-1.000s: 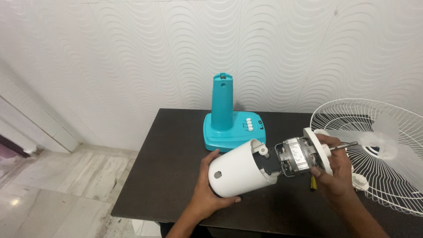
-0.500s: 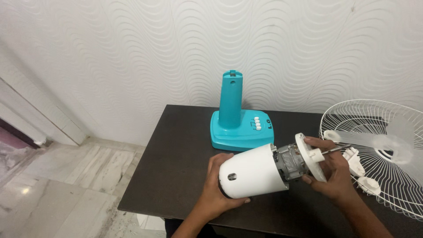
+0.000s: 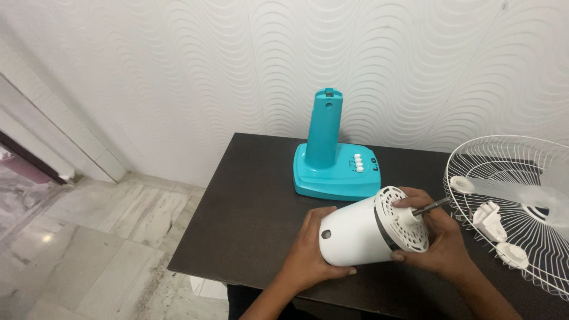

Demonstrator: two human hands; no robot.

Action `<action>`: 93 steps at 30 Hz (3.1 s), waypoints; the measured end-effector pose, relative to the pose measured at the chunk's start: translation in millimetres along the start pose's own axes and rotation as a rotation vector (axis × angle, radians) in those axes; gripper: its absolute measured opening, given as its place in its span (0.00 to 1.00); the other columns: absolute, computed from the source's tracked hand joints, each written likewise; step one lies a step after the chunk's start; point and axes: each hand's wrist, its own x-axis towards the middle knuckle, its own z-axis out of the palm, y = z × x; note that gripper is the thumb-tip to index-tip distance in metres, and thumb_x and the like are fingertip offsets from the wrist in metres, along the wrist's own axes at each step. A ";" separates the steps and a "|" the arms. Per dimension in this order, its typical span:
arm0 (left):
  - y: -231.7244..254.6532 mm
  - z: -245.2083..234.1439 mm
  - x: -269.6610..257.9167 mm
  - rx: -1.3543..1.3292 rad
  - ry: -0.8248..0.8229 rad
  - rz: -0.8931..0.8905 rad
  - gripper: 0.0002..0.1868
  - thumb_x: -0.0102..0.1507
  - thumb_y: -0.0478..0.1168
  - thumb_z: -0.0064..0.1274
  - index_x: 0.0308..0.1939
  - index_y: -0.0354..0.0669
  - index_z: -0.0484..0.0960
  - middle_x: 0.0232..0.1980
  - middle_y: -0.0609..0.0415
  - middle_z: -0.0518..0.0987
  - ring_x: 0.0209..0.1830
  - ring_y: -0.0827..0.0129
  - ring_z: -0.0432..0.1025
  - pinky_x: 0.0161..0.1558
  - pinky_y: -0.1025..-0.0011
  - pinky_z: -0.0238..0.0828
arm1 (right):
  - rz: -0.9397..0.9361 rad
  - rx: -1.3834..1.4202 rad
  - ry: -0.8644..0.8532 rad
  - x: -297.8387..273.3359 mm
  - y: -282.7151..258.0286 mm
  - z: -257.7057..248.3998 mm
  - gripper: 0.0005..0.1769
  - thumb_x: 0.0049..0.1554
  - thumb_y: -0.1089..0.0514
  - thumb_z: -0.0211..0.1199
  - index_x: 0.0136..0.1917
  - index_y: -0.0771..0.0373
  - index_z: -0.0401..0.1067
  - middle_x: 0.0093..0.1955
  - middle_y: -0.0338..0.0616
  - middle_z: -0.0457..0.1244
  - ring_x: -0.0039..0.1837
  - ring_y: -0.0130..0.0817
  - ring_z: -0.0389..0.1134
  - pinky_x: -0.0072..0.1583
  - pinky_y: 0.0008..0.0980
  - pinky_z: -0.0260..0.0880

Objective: The person reassembles a disassembled electric fan on a table. They attach the motor housing to the base, secure it with a screw, then install the fan blades and front grille, fastening the central nut.

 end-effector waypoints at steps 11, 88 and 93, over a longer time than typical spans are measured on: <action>21.5 13.0 6.8 0.135 0.109 0.213 0.63 0.40 0.63 0.77 0.73 0.41 0.68 0.68 0.46 0.75 0.68 0.50 0.70 0.65 0.48 0.67 | 0.085 -0.031 -0.053 3.0 -20.5 1.5 0.48 0.25 0.53 0.86 0.59 0.56 0.71 0.74 0.51 0.57 0.72 0.43 0.63 0.67 0.42 0.72; 5.3 -25.6 41.4 -0.394 -0.243 0.212 0.64 0.47 0.49 0.73 0.82 0.41 0.56 0.80 0.37 0.66 0.82 0.49 0.59 0.81 0.52 0.52 | 0.413 -0.460 -0.512 59.0 -68.2 -17.9 0.40 0.55 0.38 0.60 0.78 0.46 0.61 0.77 0.42 0.53 0.75 0.41 0.59 0.70 0.46 0.66; 19.9 -17.7 20.4 -0.397 -0.147 0.372 0.66 0.50 0.41 0.62 0.87 0.47 0.40 0.86 0.38 0.53 0.88 0.47 0.47 0.83 0.50 0.42 | 0.419 -0.271 -0.354 49.1 -69.7 -13.6 0.34 0.59 0.50 0.55 0.77 0.55 0.61 0.74 0.44 0.56 0.59 0.35 0.73 0.56 0.33 0.77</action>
